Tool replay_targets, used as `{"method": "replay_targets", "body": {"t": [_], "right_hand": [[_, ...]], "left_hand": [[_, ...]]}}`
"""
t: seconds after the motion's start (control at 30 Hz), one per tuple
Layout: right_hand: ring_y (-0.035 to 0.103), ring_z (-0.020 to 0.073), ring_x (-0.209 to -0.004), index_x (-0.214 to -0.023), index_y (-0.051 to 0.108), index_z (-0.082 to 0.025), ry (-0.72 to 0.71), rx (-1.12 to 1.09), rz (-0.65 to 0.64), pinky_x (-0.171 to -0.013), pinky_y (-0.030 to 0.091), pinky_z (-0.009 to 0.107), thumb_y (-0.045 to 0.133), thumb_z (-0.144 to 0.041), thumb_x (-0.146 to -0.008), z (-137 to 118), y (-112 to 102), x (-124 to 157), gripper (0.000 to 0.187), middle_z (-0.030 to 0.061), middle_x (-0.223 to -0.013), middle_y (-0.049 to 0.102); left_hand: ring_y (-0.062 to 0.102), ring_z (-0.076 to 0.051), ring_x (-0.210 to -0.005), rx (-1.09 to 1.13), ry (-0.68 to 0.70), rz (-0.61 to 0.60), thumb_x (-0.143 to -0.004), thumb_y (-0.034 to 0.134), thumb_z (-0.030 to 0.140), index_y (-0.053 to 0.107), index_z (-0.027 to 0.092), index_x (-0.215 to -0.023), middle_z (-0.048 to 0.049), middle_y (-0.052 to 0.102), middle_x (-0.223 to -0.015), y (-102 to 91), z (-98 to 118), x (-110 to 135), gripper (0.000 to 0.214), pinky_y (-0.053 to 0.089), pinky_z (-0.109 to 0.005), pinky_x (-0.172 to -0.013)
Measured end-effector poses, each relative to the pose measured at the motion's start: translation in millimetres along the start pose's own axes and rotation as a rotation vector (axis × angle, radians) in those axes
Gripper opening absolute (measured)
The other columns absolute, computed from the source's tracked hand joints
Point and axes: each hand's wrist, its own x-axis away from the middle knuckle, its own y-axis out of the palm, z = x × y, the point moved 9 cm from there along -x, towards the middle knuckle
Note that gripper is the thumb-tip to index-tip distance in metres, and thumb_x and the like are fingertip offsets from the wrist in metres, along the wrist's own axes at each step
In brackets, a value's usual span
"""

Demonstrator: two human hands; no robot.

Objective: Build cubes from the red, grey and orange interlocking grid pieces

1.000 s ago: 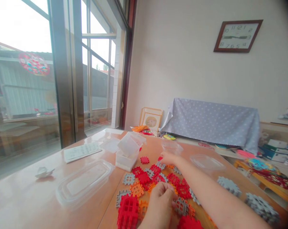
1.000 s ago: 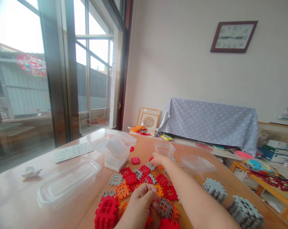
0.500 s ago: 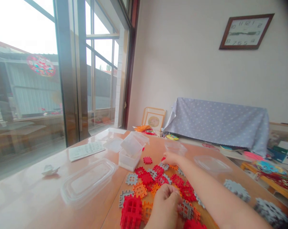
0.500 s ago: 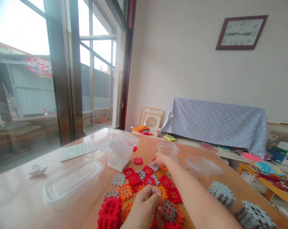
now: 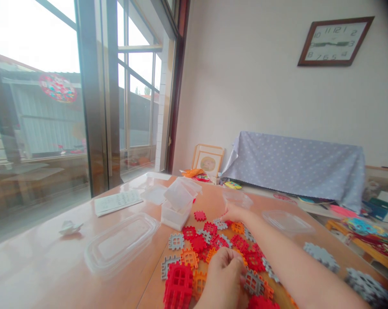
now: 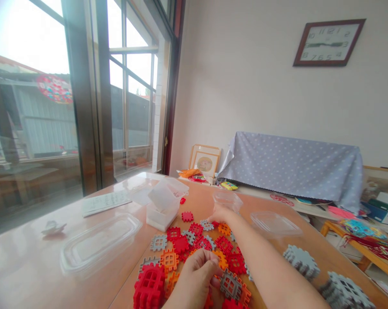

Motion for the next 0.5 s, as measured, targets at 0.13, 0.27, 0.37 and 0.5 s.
{"method": "replay_targets", "body": {"t": [0.13, 0.27, 0.37, 0.5], "right_hand": [[0.053, 0.0138, -0.058, -0.07, 0.065, -0.016, 0.011, 0.058, 0.023, -0.055, 0.038, 0.024, 0.077, -0.017, -0.059, 7, -2, 1, 0.017, -0.004, -0.057, 0.058], [0.058, 0.0136, -0.072, -0.085, 0.066, -0.018, -0.039, 0.038, 0.108, -0.063, 0.039, 0.022, 0.063, -0.01, -0.067, -1, -14, 12, 0.019, -0.0006, -0.078, 0.068], [0.06, 0.0144, -0.077, -0.088, 0.067, -0.019, -0.07, 0.004, 0.149, -0.064, 0.04, 0.022, 0.058, -0.014, -0.074, -8, -29, 32, 0.018, 0.0007, -0.086, 0.071], [0.06, 0.0164, -0.077, -0.092, 0.067, -0.021, -0.055, -0.018, 0.247, -0.065, 0.04, 0.024, 0.053, -0.02, -0.079, -7, -54, 70, 0.019, 0.0009, -0.085, 0.07]], "left_hand": [[0.041, -0.01, -0.047, 0.046, 0.023, 0.033, -0.067, 0.059, 0.031, 0.053, 0.021, -0.067, 0.0013, 0.053, -0.054, -1.3, 1, 1, 0.012, 0.029, -0.023, -0.051], [0.045, -0.01, -0.05, 0.023, 0.031, -0.015, -0.064, 0.058, 0.026, 0.054, 0.02, -0.068, 0.0012, 0.055, -0.059, -0.3, 6, 4, 0.008, 0.031, -0.023, -0.054], [0.049, -0.011, -0.053, -0.013, 0.043, -0.038, -0.067, 0.058, 0.027, 0.054, 0.019, -0.068, -0.0001, 0.057, -0.061, -2.5, 16, 10, 0.009, 0.033, -0.023, -0.056], [0.052, -0.012, -0.058, -0.011, 0.02, -0.079, -0.066, 0.07, 0.029, 0.056, 0.019, -0.073, 0.0002, 0.059, -0.065, -2.3, 26, 17, 0.019, 0.034, -0.022, -0.057]]}}
